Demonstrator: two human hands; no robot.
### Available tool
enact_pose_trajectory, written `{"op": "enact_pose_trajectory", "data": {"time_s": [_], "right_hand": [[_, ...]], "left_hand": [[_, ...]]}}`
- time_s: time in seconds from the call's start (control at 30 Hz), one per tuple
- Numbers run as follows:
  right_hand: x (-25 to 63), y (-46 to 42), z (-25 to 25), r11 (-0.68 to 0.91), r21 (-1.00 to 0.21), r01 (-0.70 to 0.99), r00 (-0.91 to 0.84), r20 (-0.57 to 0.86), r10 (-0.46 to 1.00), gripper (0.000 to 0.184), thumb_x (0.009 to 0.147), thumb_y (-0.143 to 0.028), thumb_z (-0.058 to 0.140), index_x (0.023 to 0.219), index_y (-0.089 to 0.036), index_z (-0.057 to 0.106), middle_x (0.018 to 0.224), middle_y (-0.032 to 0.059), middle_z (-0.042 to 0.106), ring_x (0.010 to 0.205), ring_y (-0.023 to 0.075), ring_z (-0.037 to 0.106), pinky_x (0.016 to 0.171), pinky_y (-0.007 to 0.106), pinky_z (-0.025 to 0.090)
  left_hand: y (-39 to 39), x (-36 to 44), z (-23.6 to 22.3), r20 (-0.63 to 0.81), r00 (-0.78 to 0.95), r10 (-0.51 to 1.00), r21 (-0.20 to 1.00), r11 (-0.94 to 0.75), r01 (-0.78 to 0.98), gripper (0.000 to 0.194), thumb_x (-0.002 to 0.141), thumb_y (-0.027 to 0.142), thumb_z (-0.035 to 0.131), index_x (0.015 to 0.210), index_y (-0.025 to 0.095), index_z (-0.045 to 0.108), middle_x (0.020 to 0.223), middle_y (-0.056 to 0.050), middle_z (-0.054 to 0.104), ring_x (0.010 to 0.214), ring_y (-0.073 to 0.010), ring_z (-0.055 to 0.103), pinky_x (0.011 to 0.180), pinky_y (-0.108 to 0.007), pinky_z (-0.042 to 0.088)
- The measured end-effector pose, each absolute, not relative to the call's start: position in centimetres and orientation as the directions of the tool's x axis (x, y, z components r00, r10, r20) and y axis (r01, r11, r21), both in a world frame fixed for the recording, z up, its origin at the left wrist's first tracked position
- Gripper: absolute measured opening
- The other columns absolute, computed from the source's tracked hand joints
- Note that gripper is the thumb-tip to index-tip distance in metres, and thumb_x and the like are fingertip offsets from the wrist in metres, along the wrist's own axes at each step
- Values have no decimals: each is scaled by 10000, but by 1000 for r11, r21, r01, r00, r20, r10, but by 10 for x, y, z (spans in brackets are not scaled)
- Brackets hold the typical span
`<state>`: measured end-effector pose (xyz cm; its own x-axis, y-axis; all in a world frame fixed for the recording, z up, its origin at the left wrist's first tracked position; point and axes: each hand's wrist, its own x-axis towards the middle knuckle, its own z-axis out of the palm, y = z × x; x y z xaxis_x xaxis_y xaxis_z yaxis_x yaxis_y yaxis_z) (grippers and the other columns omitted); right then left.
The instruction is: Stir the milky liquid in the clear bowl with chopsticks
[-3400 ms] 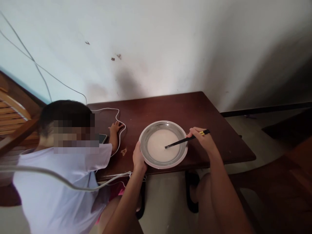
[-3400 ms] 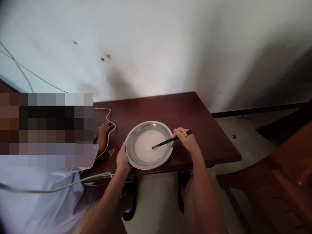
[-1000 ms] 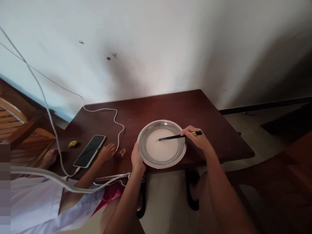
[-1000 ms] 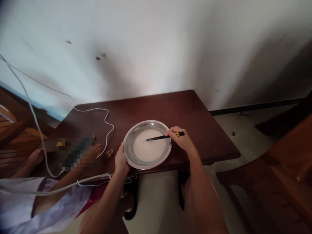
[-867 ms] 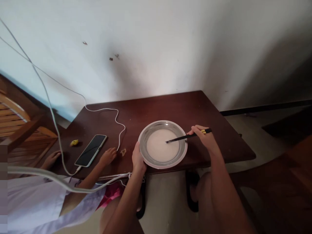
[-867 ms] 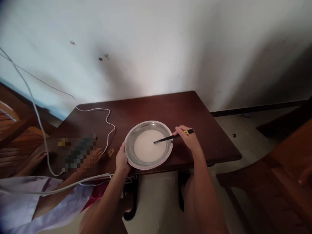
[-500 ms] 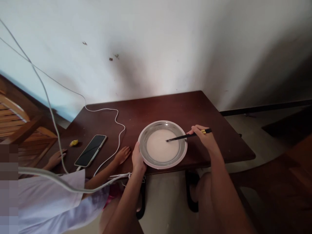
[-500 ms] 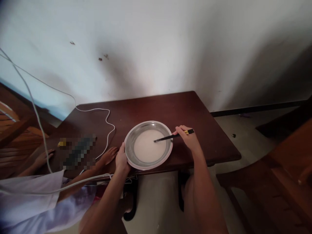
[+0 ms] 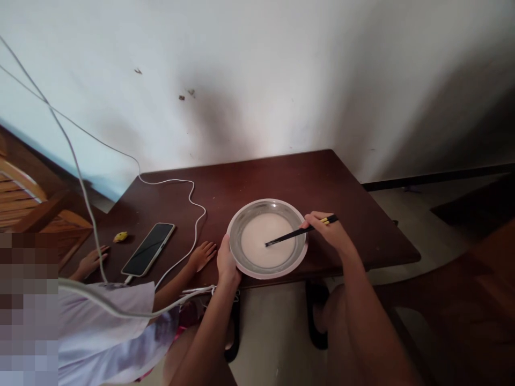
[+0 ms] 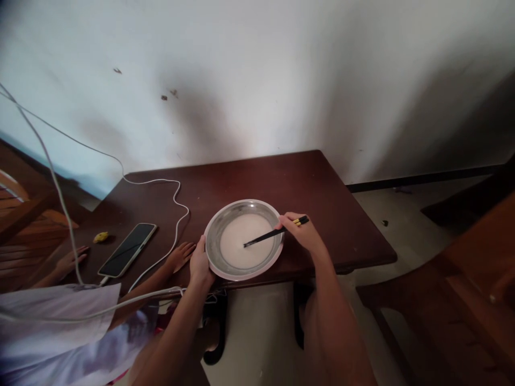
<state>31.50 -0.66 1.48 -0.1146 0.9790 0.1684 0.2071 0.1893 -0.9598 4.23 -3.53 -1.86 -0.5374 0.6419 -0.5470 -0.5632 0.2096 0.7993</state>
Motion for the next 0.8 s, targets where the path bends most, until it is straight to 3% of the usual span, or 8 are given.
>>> {"op": "enact_pose_trajectory", "data": {"time_s": [0.07, 0.23, 0.43, 0.63, 0.8], "right_hand": [[312, -7, 15, 223, -951, 212, -152, 193, 969, 284, 901, -419, 647, 700, -262, 771, 821, 35, 816, 851, 251, 735, 840, 377, 524], [318, -4, 14, 209, -947, 242, 16, 220, 975, 330, 896, -435, 639, 639, -258, 746, 732, 33, 784, 785, 245, 711, 826, 385, 517], [312, -7, 15, 219, -950, 221, -151, 189, 970, 273, 897, -399, 643, 702, -262, 774, 811, 30, 810, 852, 246, 733, 833, 369, 531], [319, -4, 13, 207, -945, 253, 19, 219, 976, 333, 911, -439, 630, 653, -260, 741, 742, 32, 786, 787, 243, 717, 827, 388, 523], [311, -8, 15, 221, -950, 219, -150, 191, 970, 277, 898, -407, 642, 702, -261, 771, 825, 34, 819, 856, 248, 737, 843, 375, 533]], "left_hand": [[-35, 43, -17, -560, -531, 636, 792, 224, -568, 203, 929, 322, 634, 919, 148, 739, 808, -20, 732, 764, -159, 681, 907, -320, 557], [-35, 40, -20, -560, -515, 649, 784, 214, -583, 200, 934, 308, 637, 912, 137, 737, 841, -34, 743, 789, -158, 678, 923, -308, 546], [-35, 39, -26, -557, -525, 644, 796, 232, -560, 218, 919, 350, 676, 961, 150, 752, 866, -37, 740, 821, -174, 692, 933, -325, 541], [-35, 40, -25, -526, -524, 670, 810, 206, -549, 234, 914, 372, 661, 907, 150, 733, 854, -38, 733, 855, -176, 695, 966, -331, 528], [-36, 42, -19, -553, -538, 636, 803, 233, -549, 188, 921, 321, 648, 856, 166, 733, 828, -24, 728, 791, -162, 684, 916, -305, 539]]}}
